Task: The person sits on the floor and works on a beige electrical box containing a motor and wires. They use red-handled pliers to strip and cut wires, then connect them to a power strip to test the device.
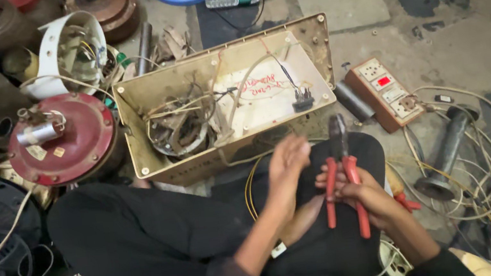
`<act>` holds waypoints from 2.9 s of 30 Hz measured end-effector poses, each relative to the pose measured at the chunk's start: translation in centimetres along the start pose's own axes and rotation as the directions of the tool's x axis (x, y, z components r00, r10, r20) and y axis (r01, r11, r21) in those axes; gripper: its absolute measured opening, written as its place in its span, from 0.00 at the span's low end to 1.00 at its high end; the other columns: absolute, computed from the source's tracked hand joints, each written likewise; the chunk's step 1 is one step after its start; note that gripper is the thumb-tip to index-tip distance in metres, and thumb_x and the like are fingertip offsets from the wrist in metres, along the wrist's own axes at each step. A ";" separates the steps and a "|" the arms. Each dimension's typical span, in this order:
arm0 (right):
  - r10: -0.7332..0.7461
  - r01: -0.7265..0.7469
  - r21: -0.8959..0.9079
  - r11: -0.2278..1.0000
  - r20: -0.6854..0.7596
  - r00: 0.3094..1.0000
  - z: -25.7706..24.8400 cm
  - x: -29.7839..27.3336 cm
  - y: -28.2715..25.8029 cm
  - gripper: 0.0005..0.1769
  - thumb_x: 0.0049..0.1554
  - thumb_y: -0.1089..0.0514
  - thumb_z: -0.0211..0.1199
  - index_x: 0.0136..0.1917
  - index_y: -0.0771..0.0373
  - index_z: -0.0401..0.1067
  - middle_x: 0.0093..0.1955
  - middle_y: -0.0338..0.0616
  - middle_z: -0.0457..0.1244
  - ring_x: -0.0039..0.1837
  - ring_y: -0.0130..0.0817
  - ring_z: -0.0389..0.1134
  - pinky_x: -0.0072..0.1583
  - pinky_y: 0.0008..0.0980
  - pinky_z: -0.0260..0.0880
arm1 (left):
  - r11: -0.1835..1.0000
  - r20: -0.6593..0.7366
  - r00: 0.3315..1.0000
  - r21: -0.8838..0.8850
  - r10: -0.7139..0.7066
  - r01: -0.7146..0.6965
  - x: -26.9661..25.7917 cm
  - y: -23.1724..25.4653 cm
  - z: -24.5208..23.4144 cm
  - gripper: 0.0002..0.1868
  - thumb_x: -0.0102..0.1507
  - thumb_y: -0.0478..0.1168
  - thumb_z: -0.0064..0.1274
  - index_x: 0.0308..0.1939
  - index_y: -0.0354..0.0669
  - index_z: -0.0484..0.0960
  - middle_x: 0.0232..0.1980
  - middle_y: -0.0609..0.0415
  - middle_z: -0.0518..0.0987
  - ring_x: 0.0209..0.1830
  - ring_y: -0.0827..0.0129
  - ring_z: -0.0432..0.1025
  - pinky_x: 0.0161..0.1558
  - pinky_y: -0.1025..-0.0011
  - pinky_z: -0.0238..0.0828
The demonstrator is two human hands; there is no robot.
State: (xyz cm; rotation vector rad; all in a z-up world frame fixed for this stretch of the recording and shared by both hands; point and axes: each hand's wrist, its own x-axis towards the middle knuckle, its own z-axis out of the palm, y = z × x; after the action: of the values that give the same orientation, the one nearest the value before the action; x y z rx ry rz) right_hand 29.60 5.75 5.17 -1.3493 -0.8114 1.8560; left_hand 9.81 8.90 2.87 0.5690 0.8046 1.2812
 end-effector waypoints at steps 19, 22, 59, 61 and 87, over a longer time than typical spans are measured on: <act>-0.731 -0.175 -0.959 0.223 -0.283 0.621 8.3 -0.1 0.1 0.35 0.42 0.70 0.62 0.65 0.71 0.61 0.58 0.64 0.57 0.60 0.66 0.59 0.57 0.61 0.63 | 0.997 -0.001 0.999 -0.056 0.053 -0.053 1.7 3.3 1.4 0.29 0.67 0.52 0.53 0.66 0.37 0.73 0.66 0.50 0.76 0.65 0.68 0.69 0.66 0.65 0.61; -0.782 -0.132 -0.974 0.186 -0.227 0.580 8.4 -0.1 0.0 0.35 0.42 0.70 0.62 0.65 0.72 0.62 0.56 0.64 0.58 0.59 0.65 0.60 0.58 0.58 0.64 | 0.996 -0.009 0.999 -0.069 0.053 -0.053 1.7 3.3 1.6 0.29 0.67 0.52 0.54 0.65 0.37 0.73 0.64 0.51 0.76 0.63 0.69 0.70 0.64 0.65 0.63; -0.362 0.132 -0.723 0.678 -0.172 0.916 3.3 2.4 -0.7 0.15 0.52 0.60 0.67 0.52 0.60 0.69 0.47 0.44 0.67 0.51 0.36 0.69 0.53 0.35 0.68 | 0.996 -0.289 0.955 -0.038 0.067 -0.081 2.6 5.3 2.7 0.24 0.66 0.53 0.54 0.49 0.31 0.84 0.48 0.52 0.85 0.50 0.72 0.76 0.52 0.73 0.67; -0.367 -0.026 -0.827 0.562 -0.277 0.888 4.6 1.4 -1.5 0.17 0.52 0.55 0.67 0.55 0.57 0.69 0.48 0.48 0.71 0.54 0.46 0.73 0.55 0.40 0.69 | 0.998 -0.295 0.954 -0.023 0.052 -0.061 2.5 5.4 2.5 0.24 0.66 0.53 0.54 0.49 0.32 0.84 0.48 0.52 0.85 0.49 0.72 0.76 0.50 0.73 0.67; -0.096 -0.051 0.425 0.903 0.319 0.943 4.1 2.9 2.9 0.19 0.54 0.64 0.64 0.57 0.62 0.62 0.42 0.39 0.57 0.42 0.30 0.59 0.48 0.34 0.63 | 0.999 -0.262 0.965 -0.047 -0.025 0.013 2.4 5.4 1.8 0.22 0.62 0.53 0.55 0.50 0.40 0.83 0.49 0.54 0.86 0.52 0.69 0.80 0.51 0.72 0.67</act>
State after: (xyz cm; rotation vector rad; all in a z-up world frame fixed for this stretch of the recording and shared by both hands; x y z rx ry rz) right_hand 24.53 6.12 2.44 -0.7565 -0.5258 2.1212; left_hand 8.13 12.46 7.59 0.3577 0.9957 1.3707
